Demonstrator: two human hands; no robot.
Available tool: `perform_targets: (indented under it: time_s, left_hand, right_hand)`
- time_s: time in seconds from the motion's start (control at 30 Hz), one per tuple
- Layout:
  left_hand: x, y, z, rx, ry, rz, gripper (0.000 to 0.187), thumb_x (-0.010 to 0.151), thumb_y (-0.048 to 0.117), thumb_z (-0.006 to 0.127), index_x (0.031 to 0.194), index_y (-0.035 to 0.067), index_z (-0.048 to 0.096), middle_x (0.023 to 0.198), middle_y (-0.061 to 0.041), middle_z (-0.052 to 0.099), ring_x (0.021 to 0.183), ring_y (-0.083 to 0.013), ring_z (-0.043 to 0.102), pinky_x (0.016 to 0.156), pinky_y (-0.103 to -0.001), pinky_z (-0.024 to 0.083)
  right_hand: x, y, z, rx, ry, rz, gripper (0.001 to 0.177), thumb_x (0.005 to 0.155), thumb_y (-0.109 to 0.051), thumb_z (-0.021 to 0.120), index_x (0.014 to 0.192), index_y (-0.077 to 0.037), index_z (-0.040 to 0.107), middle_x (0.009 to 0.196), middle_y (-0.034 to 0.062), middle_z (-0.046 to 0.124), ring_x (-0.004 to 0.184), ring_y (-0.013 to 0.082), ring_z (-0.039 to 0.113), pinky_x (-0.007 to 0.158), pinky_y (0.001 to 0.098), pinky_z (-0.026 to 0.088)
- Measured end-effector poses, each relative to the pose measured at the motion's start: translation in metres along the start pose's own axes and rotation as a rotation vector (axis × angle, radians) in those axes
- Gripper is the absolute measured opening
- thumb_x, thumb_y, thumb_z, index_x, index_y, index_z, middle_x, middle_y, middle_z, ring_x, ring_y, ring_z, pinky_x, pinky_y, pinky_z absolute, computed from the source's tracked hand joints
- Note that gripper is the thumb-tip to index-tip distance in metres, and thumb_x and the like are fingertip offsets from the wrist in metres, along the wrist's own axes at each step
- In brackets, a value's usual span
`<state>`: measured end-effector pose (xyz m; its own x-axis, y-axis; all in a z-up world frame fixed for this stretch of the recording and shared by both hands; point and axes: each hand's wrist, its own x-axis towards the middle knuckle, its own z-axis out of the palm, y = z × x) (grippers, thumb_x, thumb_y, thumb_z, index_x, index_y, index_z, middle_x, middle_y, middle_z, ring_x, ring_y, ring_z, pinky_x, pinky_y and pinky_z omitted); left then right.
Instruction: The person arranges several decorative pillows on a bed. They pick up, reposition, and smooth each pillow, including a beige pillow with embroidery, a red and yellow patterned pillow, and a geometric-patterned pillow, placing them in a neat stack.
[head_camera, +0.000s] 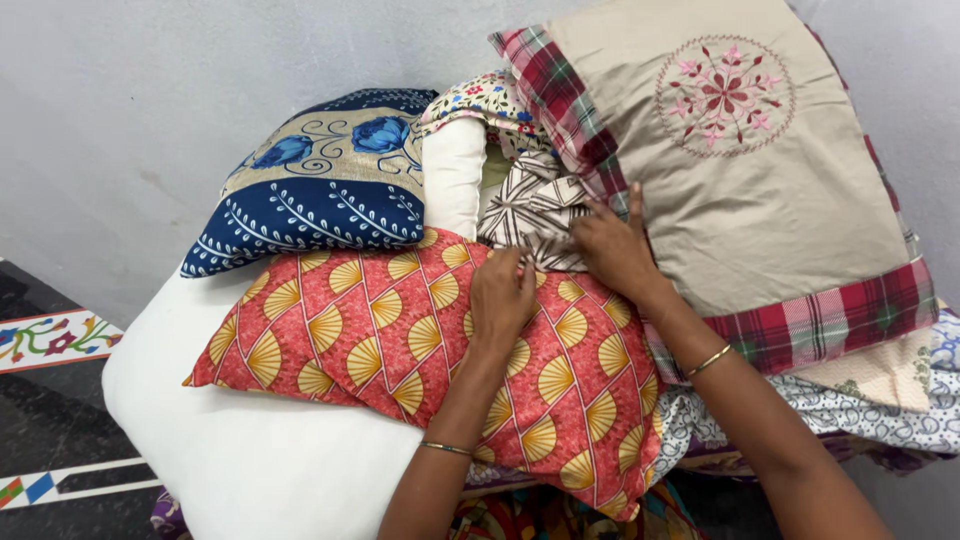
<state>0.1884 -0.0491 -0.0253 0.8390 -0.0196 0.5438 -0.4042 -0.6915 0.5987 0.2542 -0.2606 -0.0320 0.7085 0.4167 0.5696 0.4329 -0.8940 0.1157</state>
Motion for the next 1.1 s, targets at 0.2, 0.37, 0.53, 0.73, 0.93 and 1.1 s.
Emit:
perform_targets:
  time_s: [0.2, 0.37, 0.53, 0.73, 0.93, 1.1]
  left_hand:
    - [-0.003, 0.001, -0.006, -0.165, 0.274, -0.015, 0.035, 0.097, 0.019, 0.067, 0.129, 0.004, 0.064, 0.121, -0.016, 0.069, 0.109, -0.0306, 0.068, 0.095, -0.043, 0.054]
    - [-0.005, 0.001, -0.004, -0.232, 0.259, 0.144, 0.073, 0.091, 0.037, 0.08, 0.145, 0.0, 0.049, 0.136, -0.02, 0.064, 0.126, -0.0342, 0.063, 0.105, -0.044, 0.051]
    - [-0.01, 0.002, 0.001, -0.215, 0.096, 0.254, 0.098, 0.083, 0.042, 0.084, 0.155, -0.003, 0.036, 0.144, -0.022, 0.058, 0.13, -0.036, 0.058, 0.106, -0.045, 0.05]
    - [-0.016, 0.004, -0.005, -0.251, 0.254, 0.337, 0.101, 0.073, 0.04, 0.091, 0.146, -0.004, 0.038, 0.141, -0.025, 0.048, 0.123, -0.0424, 0.056, 0.103, -0.048, 0.049]
    - [-0.023, -0.025, -0.006, -0.454, 0.337, 0.099, 0.053, 0.098, 0.03, 0.069, 0.139, 0.0, 0.058, 0.112, -0.013, 0.07, 0.094, -0.0241, 0.07, 0.083, -0.036, 0.058]
    - [-0.02, -0.042, -0.052, -0.794, 0.751, -0.099, 0.041, 0.108, 0.038, 0.047, 0.119, 0.002, 0.063, 0.093, -0.001, 0.07, 0.073, -0.0072, 0.059, 0.063, -0.024, 0.047]
  right_hand:
    - [0.024, 0.002, -0.02, 0.416, 0.291, 0.157, 0.023, 0.095, -0.006, 0.062, 0.116, -0.009, 0.07, 0.088, 0.009, 0.07, 0.094, 0.0285, 0.07, 0.123, 0.058, 0.017]
    - [0.047, -0.008, -0.077, 0.62, 0.325, 0.211, 0.013, 0.1, -0.006, 0.062, 0.111, -0.004, 0.068, 0.091, 0.0134, 0.067, 0.089, 0.0271, 0.066, 0.085, 0.0445, 0.05]
    - [0.093, -0.046, -0.121, 1.671, 0.261, 0.01, 0.013, 0.115, -0.009, 0.051, 0.118, -0.001, 0.06, 0.106, 0.0074, 0.073, 0.093, 0.0142, 0.071, 0.083, 0.0281, 0.06]
    - [0.12, -0.123, -0.172, 2.258, 0.109, -0.139, 0.029, 0.105, -0.019, 0.057, 0.13, -0.004, 0.057, 0.104, 0.0091, 0.075, 0.089, 0.0139, 0.074, 0.079, 0.0278, 0.063]
    - [0.141, -0.128, -0.167, 2.118, 0.265, -0.198, 0.025, 0.11, -0.017, 0.065, 0.127, 0.001, 0.06, 0.113, 0.0077, 0.073, 0.099, 0.0124, 0.069, 0.089, 0.0297, 0.06]
    - [0.125, -0.069, -0.124, 1.203, 0.223, 0.043, 0.041, 0.096, -0.031, 0.078, 0.118, -0.002, 0.06, 0.105, 0.011, 0.066, 0.095, 0.0158, 0.068, 0.083, 0.0313, 0.063]
